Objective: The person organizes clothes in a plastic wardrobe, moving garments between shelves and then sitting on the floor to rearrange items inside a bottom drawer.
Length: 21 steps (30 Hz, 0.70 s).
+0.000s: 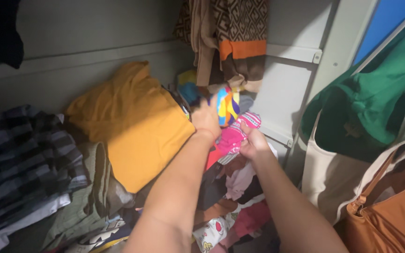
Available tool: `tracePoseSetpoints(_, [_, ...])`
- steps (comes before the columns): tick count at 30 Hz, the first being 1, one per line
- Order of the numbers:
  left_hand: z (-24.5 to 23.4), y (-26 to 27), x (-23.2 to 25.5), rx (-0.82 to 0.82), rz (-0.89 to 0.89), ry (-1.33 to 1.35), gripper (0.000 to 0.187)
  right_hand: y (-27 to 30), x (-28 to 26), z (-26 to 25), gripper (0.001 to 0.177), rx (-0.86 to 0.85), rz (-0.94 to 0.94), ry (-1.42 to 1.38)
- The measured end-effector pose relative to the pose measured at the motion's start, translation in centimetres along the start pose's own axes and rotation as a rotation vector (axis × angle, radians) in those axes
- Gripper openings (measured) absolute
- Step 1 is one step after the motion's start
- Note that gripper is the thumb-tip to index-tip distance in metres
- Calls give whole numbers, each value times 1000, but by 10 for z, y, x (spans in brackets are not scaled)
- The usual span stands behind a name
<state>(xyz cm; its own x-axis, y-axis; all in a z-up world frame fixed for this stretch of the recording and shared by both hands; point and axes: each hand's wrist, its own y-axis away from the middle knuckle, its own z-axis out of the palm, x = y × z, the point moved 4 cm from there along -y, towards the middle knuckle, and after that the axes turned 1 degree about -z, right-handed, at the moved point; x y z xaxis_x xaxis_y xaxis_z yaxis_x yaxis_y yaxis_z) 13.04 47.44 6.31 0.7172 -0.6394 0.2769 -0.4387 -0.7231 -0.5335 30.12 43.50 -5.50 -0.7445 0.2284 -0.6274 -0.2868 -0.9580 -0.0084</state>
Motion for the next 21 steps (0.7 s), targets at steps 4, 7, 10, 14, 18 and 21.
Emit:
tracePoseSetpoints(4, [-6, -12, -2, 61, -17, 25, 104, 12, -9, 11, 30, -83, -68, -28])
tracePoseSetpoints(7, [-11, -17, -5, 63, 7, 26, 104, 19, -10, 21, 33, -43, -99, -88])
tracePoseSetpoints(10, [-18, -20, -5, 87, 21, 22, 102, 33, -16, 36, 33, 10, -177, -142])
tracePoseSetpoints(14, [-24, -28, -10, 178, 73, 33, 94, 58, -27, 61, 32, 129, -260, -127])
tracePoseSetpoints(18, [-25, -38, -14, 147, 80, 7, 94, 91, -35, 83, 31, 72, -407, -87])
tracePoseSetpoints(21, [-29, -42, -14, 138, 59, 6, 93, 116, -43, 95, 34, 89, -408, -152])
